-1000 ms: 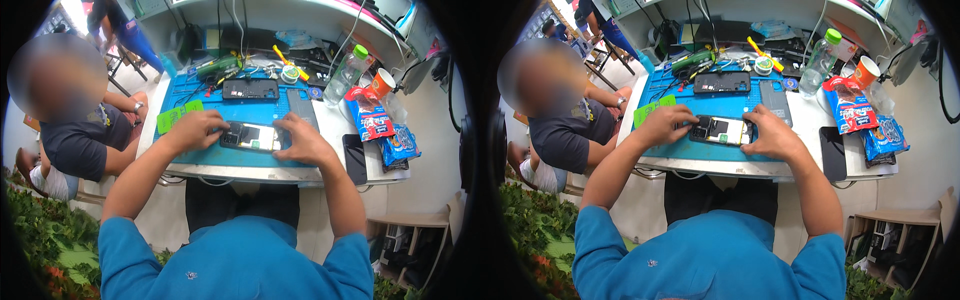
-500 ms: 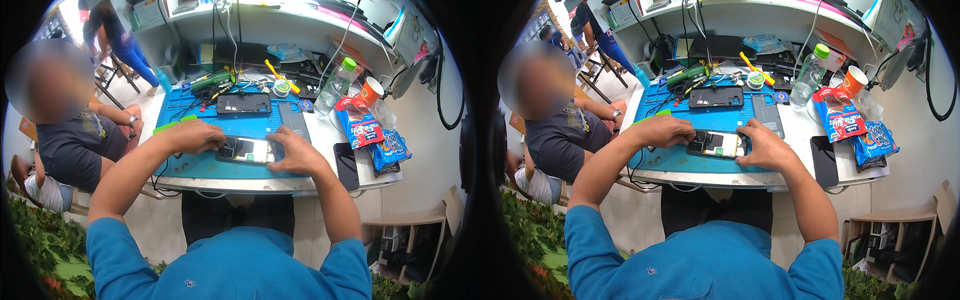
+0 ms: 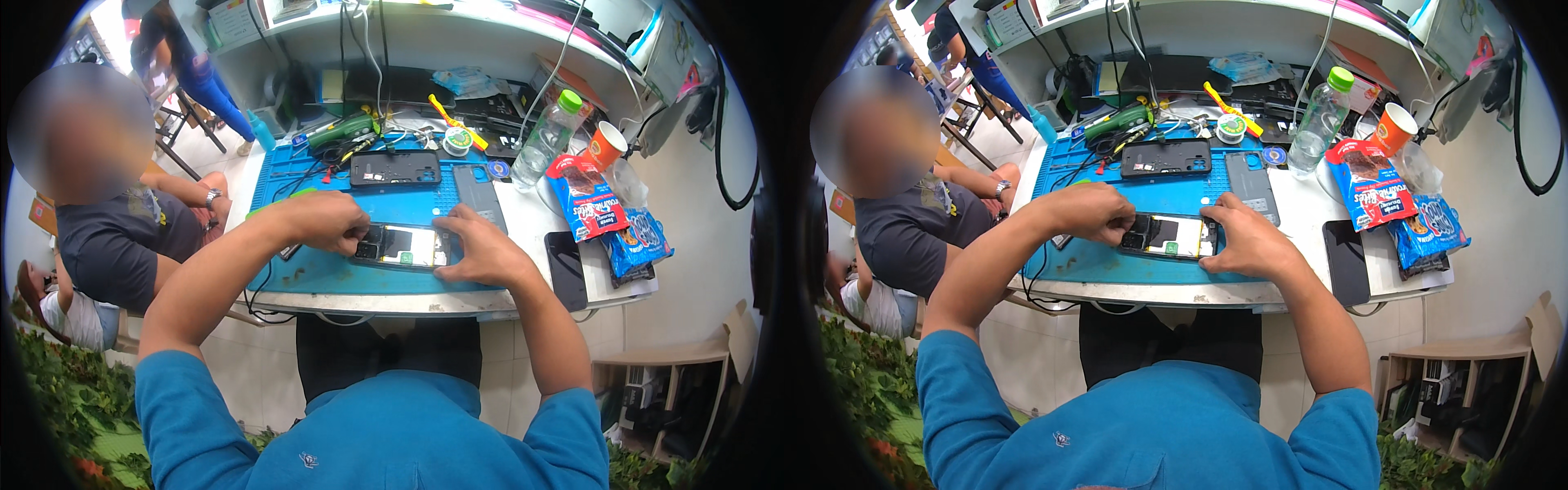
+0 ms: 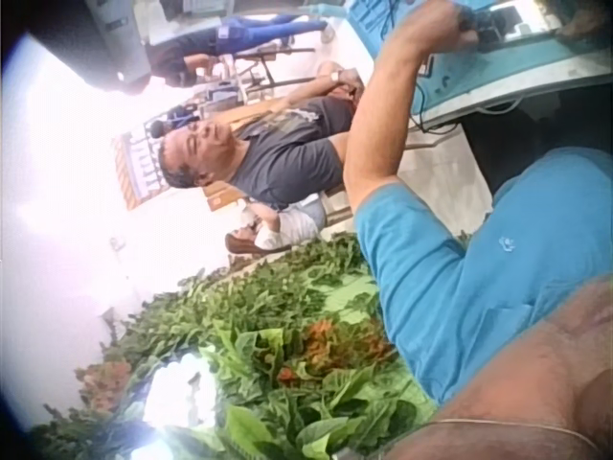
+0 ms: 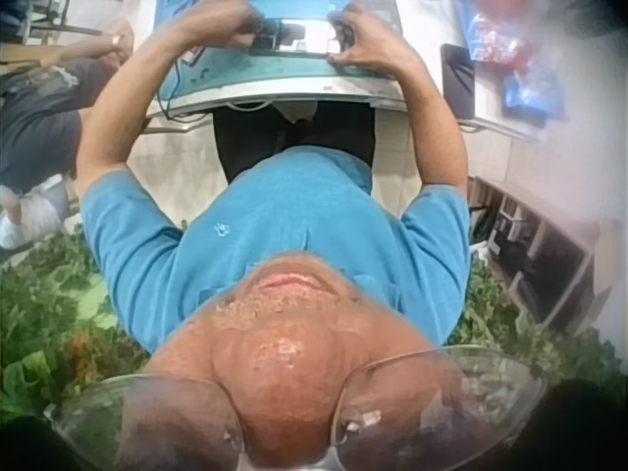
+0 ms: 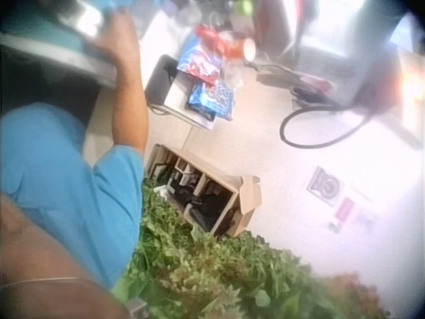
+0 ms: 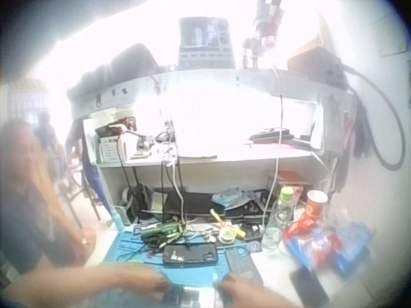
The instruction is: The person uses a screwdriver to remove screws from a smartphone, detaches the back cover, and manipulates internal components. They repeatedly open and close the device, adjusting parts inside while working at a cluttered workbench.
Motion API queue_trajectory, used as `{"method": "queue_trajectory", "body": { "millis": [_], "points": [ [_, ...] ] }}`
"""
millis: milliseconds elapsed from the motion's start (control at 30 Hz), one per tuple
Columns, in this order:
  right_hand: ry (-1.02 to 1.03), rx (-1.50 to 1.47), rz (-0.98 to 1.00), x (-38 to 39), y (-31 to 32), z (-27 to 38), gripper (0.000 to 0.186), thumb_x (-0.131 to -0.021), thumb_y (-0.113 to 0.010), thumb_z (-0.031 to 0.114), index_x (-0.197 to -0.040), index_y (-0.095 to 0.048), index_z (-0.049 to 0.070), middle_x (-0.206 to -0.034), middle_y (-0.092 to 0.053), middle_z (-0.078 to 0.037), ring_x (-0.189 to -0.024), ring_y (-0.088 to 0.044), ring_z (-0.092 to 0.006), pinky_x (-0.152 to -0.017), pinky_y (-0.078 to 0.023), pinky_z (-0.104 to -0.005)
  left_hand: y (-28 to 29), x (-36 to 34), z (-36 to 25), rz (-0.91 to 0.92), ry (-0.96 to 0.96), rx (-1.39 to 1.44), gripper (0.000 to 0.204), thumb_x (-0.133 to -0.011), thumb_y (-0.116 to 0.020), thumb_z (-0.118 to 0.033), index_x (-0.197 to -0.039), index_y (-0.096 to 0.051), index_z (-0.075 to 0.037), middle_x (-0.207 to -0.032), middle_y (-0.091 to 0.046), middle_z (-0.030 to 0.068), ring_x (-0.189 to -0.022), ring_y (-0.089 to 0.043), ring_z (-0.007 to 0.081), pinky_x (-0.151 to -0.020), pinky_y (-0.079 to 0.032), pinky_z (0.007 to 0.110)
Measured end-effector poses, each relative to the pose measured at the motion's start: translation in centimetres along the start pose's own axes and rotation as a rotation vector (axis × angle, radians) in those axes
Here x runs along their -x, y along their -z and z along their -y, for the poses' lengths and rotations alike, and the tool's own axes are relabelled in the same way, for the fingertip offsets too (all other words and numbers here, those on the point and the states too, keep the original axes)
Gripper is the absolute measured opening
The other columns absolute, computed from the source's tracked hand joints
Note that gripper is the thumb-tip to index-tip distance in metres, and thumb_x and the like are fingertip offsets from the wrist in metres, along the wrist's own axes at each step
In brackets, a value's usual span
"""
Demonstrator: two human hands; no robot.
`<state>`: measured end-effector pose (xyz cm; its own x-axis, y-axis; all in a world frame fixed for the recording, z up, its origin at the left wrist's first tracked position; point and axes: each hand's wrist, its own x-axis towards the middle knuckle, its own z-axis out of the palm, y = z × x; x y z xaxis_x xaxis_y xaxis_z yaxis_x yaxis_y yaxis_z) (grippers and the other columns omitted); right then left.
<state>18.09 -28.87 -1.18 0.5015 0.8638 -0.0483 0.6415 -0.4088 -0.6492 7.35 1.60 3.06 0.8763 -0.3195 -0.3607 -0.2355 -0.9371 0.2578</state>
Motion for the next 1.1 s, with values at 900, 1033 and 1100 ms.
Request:
{"method": "queue_trajectory", "body": {
  "millis": [900,1033,1100],
  "points": [
    [-0.003,0.029,0.0,-0.2,-0.2,0.1,0.087,-0.074,-0.092,0.031,-0.149,-0.064,-0.003,-0.136,-0.062,-0.021,-0.125,-0.067,-0.0383,-0.109,-0.054,-0.043,-3.1,0.8,0.6,-0.286,-0.187,-0.312,0.011,-0.085,-0.075,-0.017,-0.087,-0.071,-0.007,-0.09,-0.072,0.0125,-0.075,-0.074,0.037,-0.068,-0.06,0.049],
    [-0.01,0.024,-0.001,0.0,-0.1,0.1,0.087,-0.074,-0.092,0.032,-0.149,-0.065,-0.003,-0.136,-0.062,-0.021,-0.124,-0.067,-0.0381,-0.109,-0.054,-0.0432,-2.4,0.6,0.2,-0.197,-0.162,-0.29,0.013,-0.087,-0.074,-0.018,-0.088,-0.07,-0.006,-0.091,-0.072,0.0144,-0.078,-0.074,0.0386,-0.072,-0.06,0.05],
    [-0.011,0.016,-0.002,0.0,-0.2,0.1,0.087,-0.074,-0.092,0.032,-0.148,-0.065,-0.003,-0.136,-0.062,-0.02,-0.124,-0.067,-0.0381,-0.109,-0.054,-0.0433,-2.5,0.5,0.3,-0.192,-0.149,-0.295,0.013,-0.087,-0.073,-0.018,-0.089,-0.07,-0.006,-0.092,-0.072,0.0149,-0.079,-0.074,0.0387,-0.072,-0.06,0.05]
  ]
}}
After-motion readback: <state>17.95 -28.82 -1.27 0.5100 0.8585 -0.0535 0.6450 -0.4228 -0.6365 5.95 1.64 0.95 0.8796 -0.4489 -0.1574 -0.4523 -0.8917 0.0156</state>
